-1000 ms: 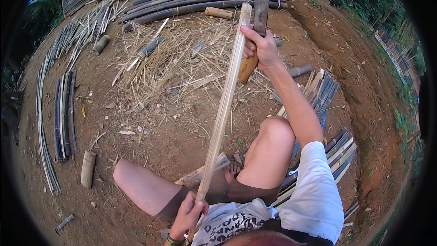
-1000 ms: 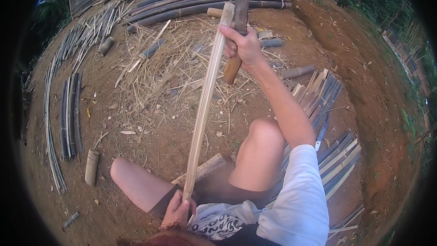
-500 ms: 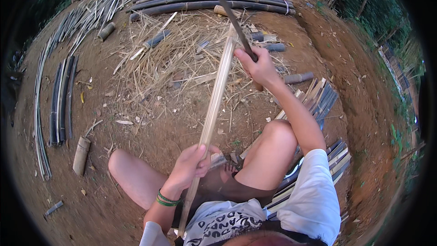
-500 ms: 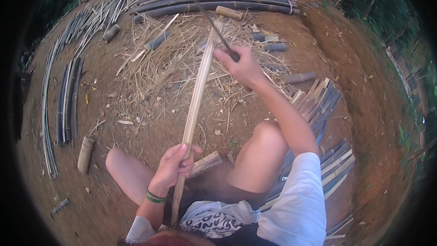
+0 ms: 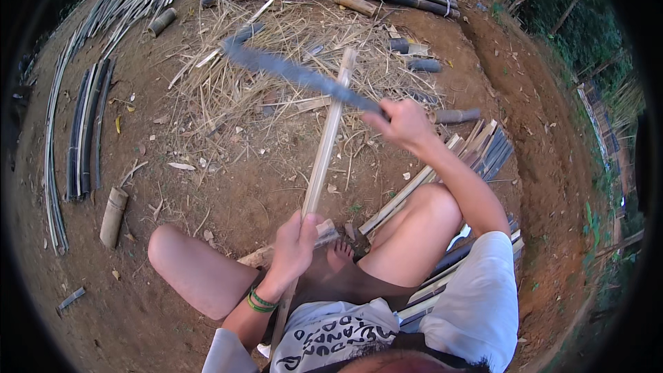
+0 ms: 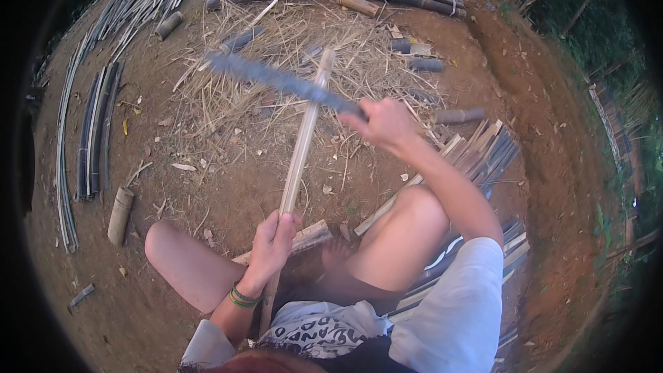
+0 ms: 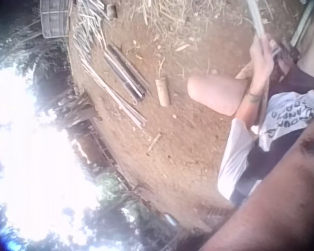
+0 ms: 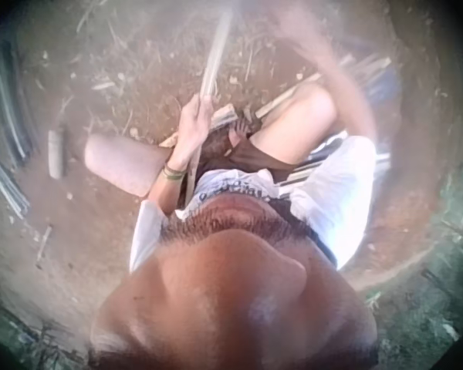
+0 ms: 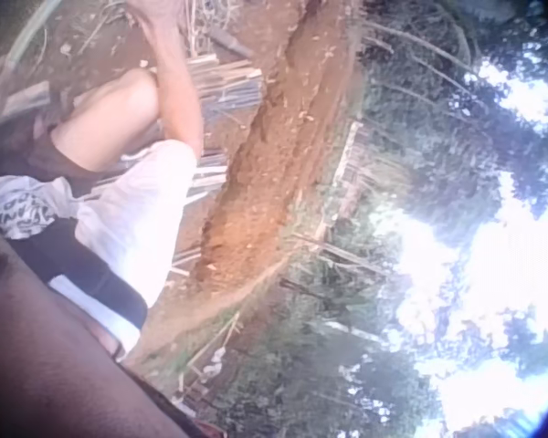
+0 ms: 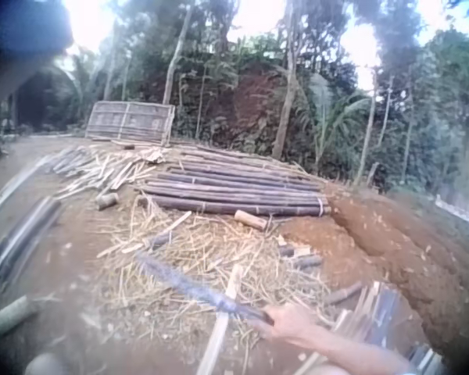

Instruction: The person shaves and smooths a thin bamboo strip using a machete while sitting on a wooden block.

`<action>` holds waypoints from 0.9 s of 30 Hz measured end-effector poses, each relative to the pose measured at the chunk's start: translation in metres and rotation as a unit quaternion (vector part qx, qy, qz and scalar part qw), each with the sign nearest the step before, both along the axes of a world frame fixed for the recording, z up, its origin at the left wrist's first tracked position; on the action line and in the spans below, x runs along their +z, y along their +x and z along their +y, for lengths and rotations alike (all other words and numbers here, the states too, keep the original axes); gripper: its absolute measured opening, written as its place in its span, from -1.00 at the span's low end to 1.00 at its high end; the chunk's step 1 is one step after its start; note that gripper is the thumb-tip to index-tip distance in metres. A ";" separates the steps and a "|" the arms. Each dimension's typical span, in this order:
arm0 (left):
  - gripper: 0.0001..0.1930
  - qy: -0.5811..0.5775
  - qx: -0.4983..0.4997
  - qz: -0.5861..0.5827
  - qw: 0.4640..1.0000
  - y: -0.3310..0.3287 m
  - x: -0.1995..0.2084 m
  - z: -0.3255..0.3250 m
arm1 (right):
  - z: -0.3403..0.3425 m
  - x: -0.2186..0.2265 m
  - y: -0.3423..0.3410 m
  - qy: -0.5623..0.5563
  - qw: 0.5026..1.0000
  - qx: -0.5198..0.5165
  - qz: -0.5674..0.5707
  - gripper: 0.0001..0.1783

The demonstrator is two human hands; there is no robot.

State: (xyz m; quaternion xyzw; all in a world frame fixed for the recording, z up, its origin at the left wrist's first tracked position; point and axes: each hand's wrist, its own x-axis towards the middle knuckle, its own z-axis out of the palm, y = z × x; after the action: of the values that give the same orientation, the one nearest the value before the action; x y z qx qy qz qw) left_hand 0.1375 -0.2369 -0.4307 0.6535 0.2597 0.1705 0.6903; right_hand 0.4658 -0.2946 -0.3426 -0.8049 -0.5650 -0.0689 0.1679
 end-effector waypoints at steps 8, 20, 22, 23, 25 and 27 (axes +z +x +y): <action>-0.65 -0.030 -0.012 -0.007 0.999 -0.006 -0.005 0.000 | 0.005 -0.006 0.032 -0.008 0.999 -0.040 -0.012 -0.36; -0.63 -0.220 -0.028 0.010 0.975 -0.024 0.004 0.012 | -0.016 -0.033 0.097 0.198 0.929 -0.260 0.173 -0.24; -0.57 -0.284 -0.025 0.001 0.959 -0.026 0.002 0.015 | -0.014 -0.018 0.057 0.165 0.955 -0.202 0.140 -0.26; -0.53 -0.311 -0.030 -0.016 0.950 -0.024 0.003 0.018 | -0.015 -0.025 0.051 0.159 0.969 -0.153 0.112 -0.33; -0.49 -0.351 -0.025 -0.044 0.935 -0.020 0.004 0.025 | -0.007 -0.021 0.028 0.058 0.988 -0.096 0.102 -0.38; -0.48 -0.386 -0.017 -0.065 0.920 -0.016 0.004 0.028 | -0.007 -0.016 0.009 -0.015 0.996 -0.043 0.072 -0.39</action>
State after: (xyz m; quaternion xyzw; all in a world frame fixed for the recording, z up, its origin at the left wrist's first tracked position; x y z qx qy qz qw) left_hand 0.1210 -0.2086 -0.4263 0.3284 0.2485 0.0879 0.9070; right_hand 0.4748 -0.3015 -0.3590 -0.8339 -0.5170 -0.0094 0.1931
